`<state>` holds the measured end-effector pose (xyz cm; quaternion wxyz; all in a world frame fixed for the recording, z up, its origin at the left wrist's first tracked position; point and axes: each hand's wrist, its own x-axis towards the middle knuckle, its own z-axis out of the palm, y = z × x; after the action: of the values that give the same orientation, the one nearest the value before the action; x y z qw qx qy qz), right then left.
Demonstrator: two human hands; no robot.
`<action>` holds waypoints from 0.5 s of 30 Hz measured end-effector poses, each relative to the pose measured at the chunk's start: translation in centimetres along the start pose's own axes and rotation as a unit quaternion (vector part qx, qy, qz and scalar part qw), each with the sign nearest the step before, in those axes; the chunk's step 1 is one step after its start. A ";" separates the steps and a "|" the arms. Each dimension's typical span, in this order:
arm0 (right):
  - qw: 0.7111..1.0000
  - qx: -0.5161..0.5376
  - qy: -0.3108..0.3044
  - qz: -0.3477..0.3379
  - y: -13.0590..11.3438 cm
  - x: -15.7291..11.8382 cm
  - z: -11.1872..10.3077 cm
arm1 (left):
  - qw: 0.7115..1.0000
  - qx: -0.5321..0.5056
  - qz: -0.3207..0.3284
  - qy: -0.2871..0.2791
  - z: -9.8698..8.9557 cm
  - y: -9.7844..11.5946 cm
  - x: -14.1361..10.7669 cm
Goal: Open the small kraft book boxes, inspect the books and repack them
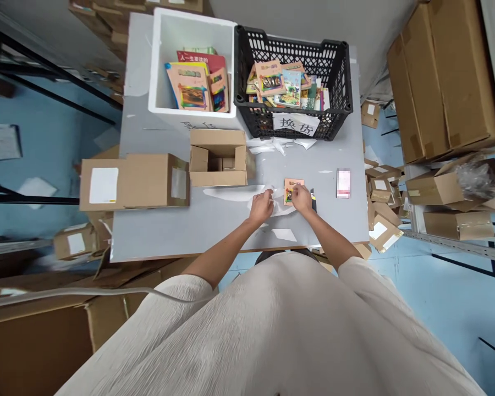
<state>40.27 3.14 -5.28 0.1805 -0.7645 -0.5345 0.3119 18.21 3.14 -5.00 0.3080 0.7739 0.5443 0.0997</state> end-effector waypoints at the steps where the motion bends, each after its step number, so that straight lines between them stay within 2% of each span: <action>1: 0.999 0.025 -0.033 -0.023 -0.5 -0.4 0.2 | 1.000 -0.019 0.009 0.013 -0.3 0.0 -0.1; 3: 0.992 0.076 -0.084 -0.057 -1.4 -1.2 0.5 | 0.997 -0.059 0.024 0.043 -0.8 0.0 -0.2; 6: 0.978 0.150 -0.101 -0.101 -2.6 -2.4 0.8 | 0.988 -0.114 0.047 0.094 -1.6 0.4 -0.2; 10: 0.966 0.194 -0.073 -0.152 -4.7 -3.0 0.5 | 0.973 -0.169 0.080 0.137 -3.4 1.1 0.0; 15: 0.959 0.189 -0.004 -0.212 -9.0 -2.4 -0.5 | 0.954 -0.205 0.104 0.191 -7.2 1.6 0.3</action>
<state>33.75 4.22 1.24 0.3811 -0.5842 -0.6167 0.3649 16.08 5.72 1.57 0.3377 0.7132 0.4771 0.3868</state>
